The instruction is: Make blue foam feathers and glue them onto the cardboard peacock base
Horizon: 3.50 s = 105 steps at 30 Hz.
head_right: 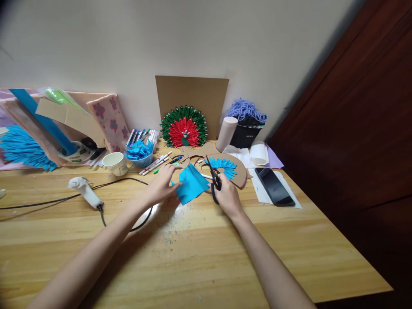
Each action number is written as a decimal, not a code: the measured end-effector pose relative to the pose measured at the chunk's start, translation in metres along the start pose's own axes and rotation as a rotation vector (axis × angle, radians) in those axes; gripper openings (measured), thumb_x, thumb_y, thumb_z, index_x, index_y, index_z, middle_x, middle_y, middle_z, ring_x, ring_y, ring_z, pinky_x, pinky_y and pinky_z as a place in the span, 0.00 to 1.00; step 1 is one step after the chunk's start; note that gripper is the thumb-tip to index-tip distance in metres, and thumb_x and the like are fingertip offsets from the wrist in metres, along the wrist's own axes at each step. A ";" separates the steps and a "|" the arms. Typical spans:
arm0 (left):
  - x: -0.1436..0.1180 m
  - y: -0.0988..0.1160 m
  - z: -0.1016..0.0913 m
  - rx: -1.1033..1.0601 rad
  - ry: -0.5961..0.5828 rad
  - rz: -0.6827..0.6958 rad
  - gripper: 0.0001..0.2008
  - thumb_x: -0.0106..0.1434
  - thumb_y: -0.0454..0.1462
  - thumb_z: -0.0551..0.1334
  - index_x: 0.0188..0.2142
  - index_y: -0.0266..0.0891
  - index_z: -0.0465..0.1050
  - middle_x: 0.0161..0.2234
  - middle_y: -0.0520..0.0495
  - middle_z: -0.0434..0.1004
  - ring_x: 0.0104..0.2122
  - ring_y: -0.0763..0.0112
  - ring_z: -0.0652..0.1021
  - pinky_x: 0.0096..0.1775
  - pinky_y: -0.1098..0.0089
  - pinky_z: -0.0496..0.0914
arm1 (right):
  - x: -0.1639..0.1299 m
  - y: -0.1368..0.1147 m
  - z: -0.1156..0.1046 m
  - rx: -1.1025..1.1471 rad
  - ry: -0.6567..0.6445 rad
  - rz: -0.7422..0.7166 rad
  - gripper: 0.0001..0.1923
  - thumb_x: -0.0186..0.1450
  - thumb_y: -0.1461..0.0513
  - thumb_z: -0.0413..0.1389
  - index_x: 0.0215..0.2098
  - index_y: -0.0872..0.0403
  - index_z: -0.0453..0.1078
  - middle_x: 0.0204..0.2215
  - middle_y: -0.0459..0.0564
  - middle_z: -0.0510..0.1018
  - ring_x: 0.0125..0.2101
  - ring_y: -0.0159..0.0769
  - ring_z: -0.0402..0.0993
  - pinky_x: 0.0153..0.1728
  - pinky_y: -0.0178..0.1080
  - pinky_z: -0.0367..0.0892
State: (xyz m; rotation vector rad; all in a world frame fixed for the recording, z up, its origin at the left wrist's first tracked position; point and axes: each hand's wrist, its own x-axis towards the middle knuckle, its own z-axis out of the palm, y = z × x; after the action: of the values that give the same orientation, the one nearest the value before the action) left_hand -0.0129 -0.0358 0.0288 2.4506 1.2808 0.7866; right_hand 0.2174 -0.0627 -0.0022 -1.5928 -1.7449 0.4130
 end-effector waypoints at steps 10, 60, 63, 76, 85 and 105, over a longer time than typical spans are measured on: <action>-0.005 0.048 -0.016 0.514 0.207 0.345 0.25 0.58 0.33 0.59 0.55 0.45 0.57 0.60 0.48 0.55 0.57 0.62 0.57 0.59 0.56 0.44 | -0.011 -0.021 -0.017 0.056 0.044 -0.614 0.13 0.54 0.73 0.48 0.34 0.53 0.64 0.28 0.49 0.75 0.31 0.36 0.73 0.31 0.35 0.67; 0.006 0.024 -0.023 -0.960 0.185 -0.678 0.18 0.47 0.42 0.67 0.36 0.34 0.73 0.37 0.42 0.78 0.33 0.65 0.77 0.36 0.66 0.71 | -0.038 -0.051 0.010 0.814 -0.848 0.192 0.38 0.48 0.31 0.35 0.27 0.55 0.59 0.13 0.39 0.59 0.12 0.27 0.60 0.16 0.32 0.59; 0.007 0.024 -0.022 -0.955 0.172 -0.691 0.18 0.47 0.42 0.67 0.35 0.33 0.73 0.36 0.42 0.78 0.32 0.65 0.77 0.36 0.66 0.70 | -0.039 -0.052 0.009 0.808 -0.843 0.212 0.39 0.48 0.31 0.35 0.28 0.55 0.60 0.13 0.39 0.59 0.13 0.27 0.60 0.16 0.32 0.60; 0.006 0.025 -0.022 -0.957 0.158 -0.685 0.18 0.47 0.42 0.67 0.35 0.33 0.72 0.36 0.42 0.78 0.32 0.65 0.76 0.34 0.68 0.70 | -0.039 -0.047 0.012 0.843 -0.834 0.190 0.40 0.49 0.31 0.34 0.31 0.57 0.63 0.14 0.40 0.60 0.13 0.27 0.61 0.17 0.33 0.61; 0.006 0.020 -0.017 -0.939 0.162 -0.661 0.19 0.47 0.44 0.66 0.34 0.32 0.72 0.34 0.42 0.78 0.31 0.66 0.76 0.33 0.68 0.69 | -0.040 -0.044 0.015 0.873 -0.858 0.226 0.37 0.48 0.31 0.36 0.25 0.55 0.60 0.14 0.39 0.59 0.13 0.26 0.60 0.15 0.31 0.59; 0.007 0.022 -0.022 -0.961 0.048 -0.656 0.19 0.43 0.42 0.69 0.33 0.31 0.73 0.34 0.41 0.78 0.32 0.65 0.76 0.37 0.65 0.70 | -0.035 -0.043 0.018 0.811 -0.749 0.186 0.35 0.47 0.32 0.41 0.23 0.55 0.58 0.10 0.36 0.56 0.08 0.23 0.54 0.09 0.28 0.56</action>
State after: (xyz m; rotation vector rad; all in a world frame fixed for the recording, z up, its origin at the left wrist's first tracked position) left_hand -0.0079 -0.0430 0.0595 1.1799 1.1997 0.9507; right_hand 0.1725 -0.1001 0.0036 -1.0333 -1.5654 1.7302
